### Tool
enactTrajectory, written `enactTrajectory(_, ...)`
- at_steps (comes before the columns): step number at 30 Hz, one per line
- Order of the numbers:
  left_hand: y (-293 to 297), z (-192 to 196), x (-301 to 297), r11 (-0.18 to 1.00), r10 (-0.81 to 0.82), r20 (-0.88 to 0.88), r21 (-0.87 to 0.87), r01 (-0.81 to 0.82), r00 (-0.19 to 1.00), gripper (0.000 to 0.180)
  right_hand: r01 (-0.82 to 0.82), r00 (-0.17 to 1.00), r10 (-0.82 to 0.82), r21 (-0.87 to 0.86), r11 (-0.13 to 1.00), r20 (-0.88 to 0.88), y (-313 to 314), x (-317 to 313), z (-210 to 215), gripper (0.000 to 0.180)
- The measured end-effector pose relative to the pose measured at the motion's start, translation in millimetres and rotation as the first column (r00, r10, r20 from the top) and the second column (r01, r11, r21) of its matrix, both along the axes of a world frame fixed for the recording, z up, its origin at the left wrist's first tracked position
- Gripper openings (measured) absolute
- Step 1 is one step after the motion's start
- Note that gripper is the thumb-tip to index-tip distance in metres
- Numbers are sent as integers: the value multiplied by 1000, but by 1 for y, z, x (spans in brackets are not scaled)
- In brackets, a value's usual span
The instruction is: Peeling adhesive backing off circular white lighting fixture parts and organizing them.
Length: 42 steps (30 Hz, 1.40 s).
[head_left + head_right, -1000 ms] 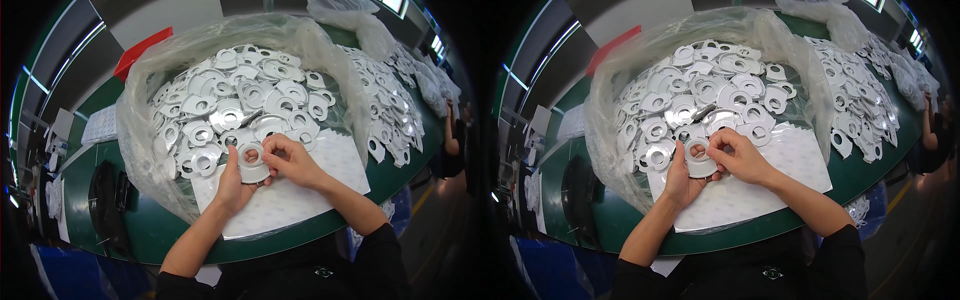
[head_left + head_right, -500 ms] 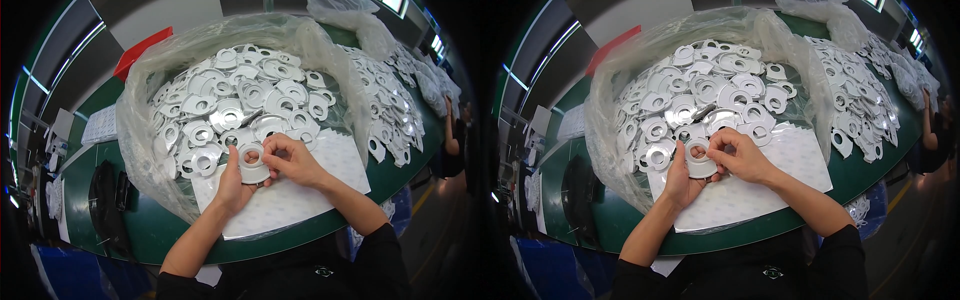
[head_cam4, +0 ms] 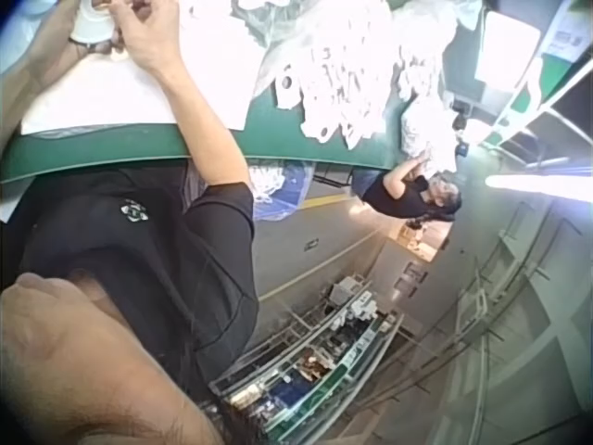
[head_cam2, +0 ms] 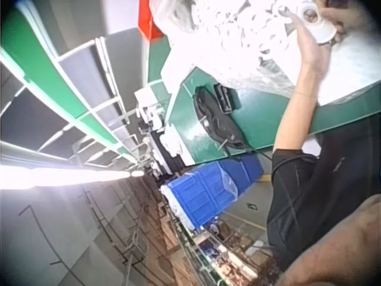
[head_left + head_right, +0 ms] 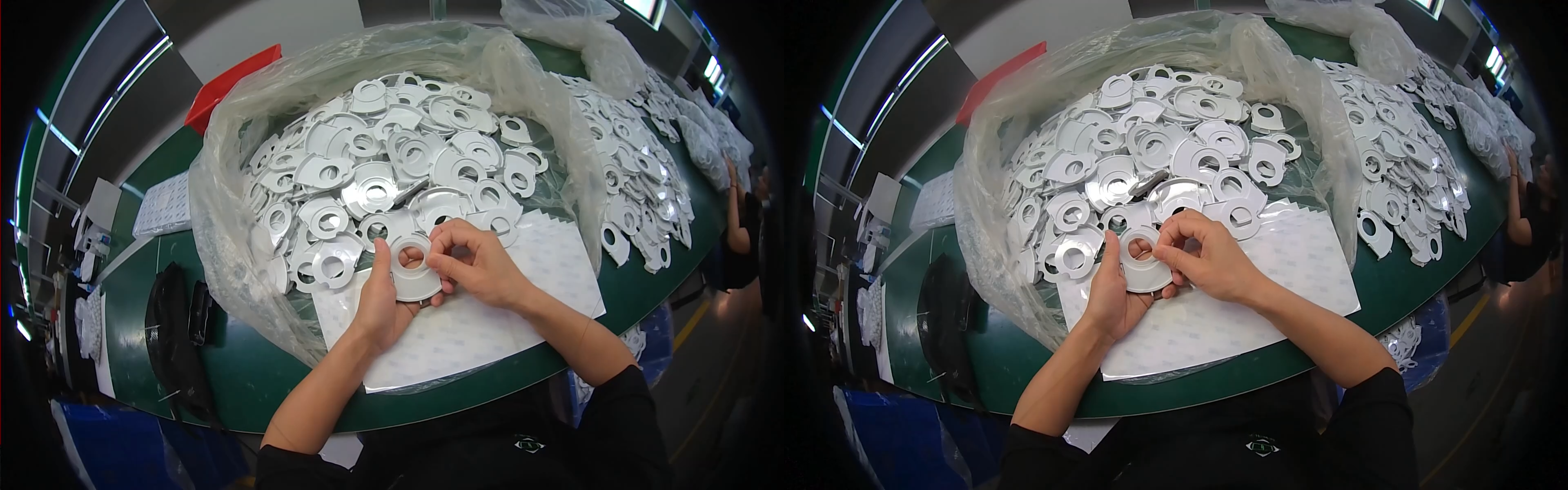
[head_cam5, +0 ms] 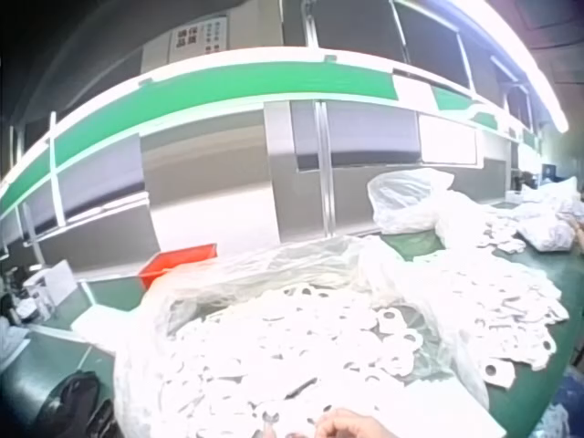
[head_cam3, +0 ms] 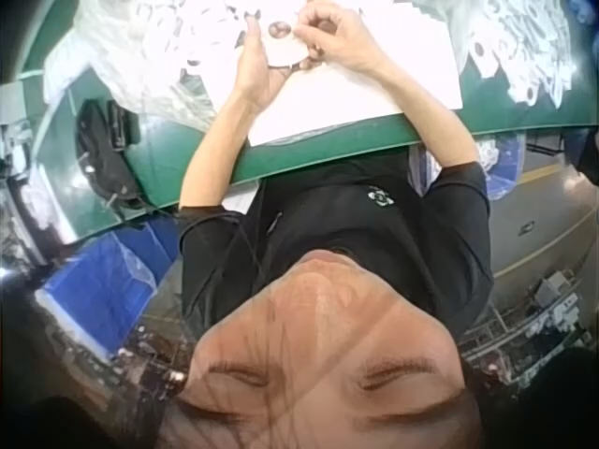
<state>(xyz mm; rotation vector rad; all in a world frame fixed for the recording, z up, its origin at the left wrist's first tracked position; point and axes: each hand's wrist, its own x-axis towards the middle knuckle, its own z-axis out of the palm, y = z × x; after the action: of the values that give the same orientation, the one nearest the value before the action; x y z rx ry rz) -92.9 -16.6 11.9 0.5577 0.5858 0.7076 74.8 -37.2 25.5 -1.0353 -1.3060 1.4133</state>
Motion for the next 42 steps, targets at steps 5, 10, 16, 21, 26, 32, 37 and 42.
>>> enactTrajectory(5,-1,0,1,1000,-6,2,31,6,1000,65,37,999,-37,2,999,26,-2,-2,-1,8)
enactTrajectory(10,-1,-1,-1,997,-27,9,74,27,1000,56,65,997,-65,12,998,46,-4,-5,0,9)
enactTrajectory(16,-2,1,0,993,-10,-59,114,17,998,23,84,994,-87,63,995,59,-5,-6,-3,8)
enactTrajectory(21,-4,1,1,994,27,-59,105,-20,998,22,105,990,-112,83,991,82,-5,-7,-2,8)
enactTrajectory(26,-7,5,3,988,83,-73,137,-72,994,23,207,934,-280,303,930,222,-5,-8,-3,13)
enactTrajectory(32,-8,3,3,970,61,-82,240,-40,995,25,165,985,-168,63,984,49,-4,-3,-1,20)
enactTrajectory(37,-9,-2,6,956,37,-106,294,-5,994,23,166,985,-163,-59,984,58,-5,-3,6,14)
enactTrajectory(42,-10,-2,5,932,-6,-100,359,42,995,22,176,984,-175,-115,978,21,-6,-3,7,11)
